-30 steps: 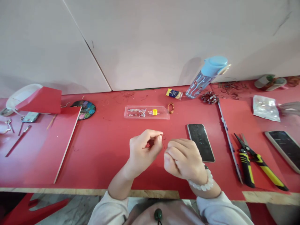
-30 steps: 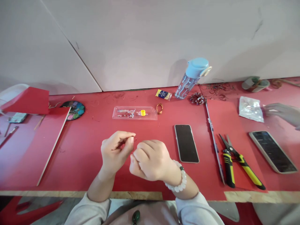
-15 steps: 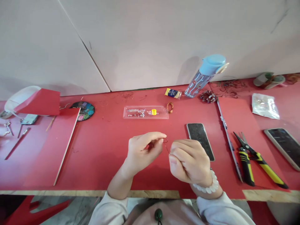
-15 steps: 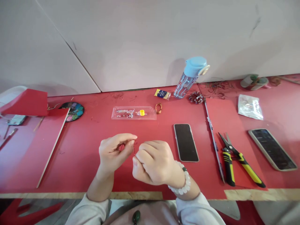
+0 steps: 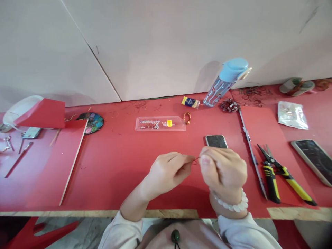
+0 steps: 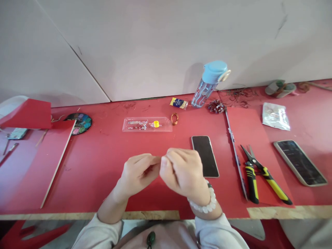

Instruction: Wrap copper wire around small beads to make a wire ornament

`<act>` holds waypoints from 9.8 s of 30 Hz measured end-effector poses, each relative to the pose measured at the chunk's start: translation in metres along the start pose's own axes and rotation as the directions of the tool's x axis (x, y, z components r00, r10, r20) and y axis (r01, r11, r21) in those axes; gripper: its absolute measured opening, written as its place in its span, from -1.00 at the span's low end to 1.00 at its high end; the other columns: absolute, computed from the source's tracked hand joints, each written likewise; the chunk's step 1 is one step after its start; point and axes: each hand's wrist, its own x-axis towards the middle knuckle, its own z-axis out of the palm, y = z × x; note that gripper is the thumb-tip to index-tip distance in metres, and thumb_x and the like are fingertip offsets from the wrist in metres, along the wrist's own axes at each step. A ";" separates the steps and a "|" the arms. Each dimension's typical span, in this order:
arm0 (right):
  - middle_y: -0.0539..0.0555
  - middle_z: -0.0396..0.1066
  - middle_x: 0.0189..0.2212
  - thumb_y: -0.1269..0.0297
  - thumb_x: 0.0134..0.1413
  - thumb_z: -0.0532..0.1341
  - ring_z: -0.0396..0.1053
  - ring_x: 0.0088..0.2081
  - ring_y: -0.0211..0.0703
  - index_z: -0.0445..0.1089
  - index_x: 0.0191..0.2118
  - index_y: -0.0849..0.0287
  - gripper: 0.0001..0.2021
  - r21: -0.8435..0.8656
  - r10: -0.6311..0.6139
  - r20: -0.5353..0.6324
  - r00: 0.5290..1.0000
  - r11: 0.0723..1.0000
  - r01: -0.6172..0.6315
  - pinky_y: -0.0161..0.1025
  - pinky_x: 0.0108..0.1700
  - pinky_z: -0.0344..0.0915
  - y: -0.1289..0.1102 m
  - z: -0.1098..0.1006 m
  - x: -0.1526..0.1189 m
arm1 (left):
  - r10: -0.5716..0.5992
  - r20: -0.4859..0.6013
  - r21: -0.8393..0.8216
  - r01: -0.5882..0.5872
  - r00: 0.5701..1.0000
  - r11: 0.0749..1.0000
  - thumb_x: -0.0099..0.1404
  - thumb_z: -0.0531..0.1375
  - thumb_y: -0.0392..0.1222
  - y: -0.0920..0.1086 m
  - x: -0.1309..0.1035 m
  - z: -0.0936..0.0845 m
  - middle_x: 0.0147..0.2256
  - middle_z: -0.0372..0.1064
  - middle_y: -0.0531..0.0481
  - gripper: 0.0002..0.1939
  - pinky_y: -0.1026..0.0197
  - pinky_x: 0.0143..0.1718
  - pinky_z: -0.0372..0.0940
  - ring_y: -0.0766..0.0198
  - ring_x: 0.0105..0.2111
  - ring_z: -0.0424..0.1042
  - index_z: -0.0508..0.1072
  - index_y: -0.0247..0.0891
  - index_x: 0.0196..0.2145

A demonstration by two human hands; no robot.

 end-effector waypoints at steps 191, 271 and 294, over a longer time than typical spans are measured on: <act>0.04 0.51 -0.45 0.45 0.26 0.18 0.42 -0.49 -0.20 0.37 -0.20 0.12 -0.91 0.132 -0.141 0.012 0.990 0.982 0.139 -0.26 -0.42 0.42 -0.003 0.027 0.009 | 0.078 -0.402 0.317 0.059 0.912 0.946 0.37 0.23 -0.40 -0.010 0.003 -0.013 -0.47 0.57 0.09 -0.85 0.40 -0.44 0.42 0.42 -0.55 0.49 0.55 -0.23 -0.17; 0.01 0.39 -0.34 0.46 0.26 0.16 0.37 -0.37 -0.25 0.34 -0.15 0.10 -0.88 0.455 0.076 0.082 0.994 0.884 -0.106 -0.28 -0.33 0.38 0.012 0.038 0.010 | -0.036 -0.209 0.272 0.094 0.977 0.958 0.51 0.10 -0.26 -0.012 0.005 -0.024 -0.46 0.43 0.03 -0.82 0.37 -0.47 0.27 0.38 -0.49 0.37 0.44 -0.26 -0.27; -0.03 0.58 -0.38 0.48 0.20 0.31 0.50 -0.37 -0.17 0.48 -0.16 0.05 -0.83 0.296 0.001 -0.025 1.000 0.955 0.006 -0.08 -0.15 0.41 0.004 0.020 0.008 | 0.014 -0.249 -0.016 -0.018 0.968 1.000 0.33 0.25 -0.41 -0.006 0.007 -0.026 -0.37 0.52 -0.02 -0.91 0.34 -0.33 0.45 0.35 -0.39 0.51 0.48 -0.26 -0.29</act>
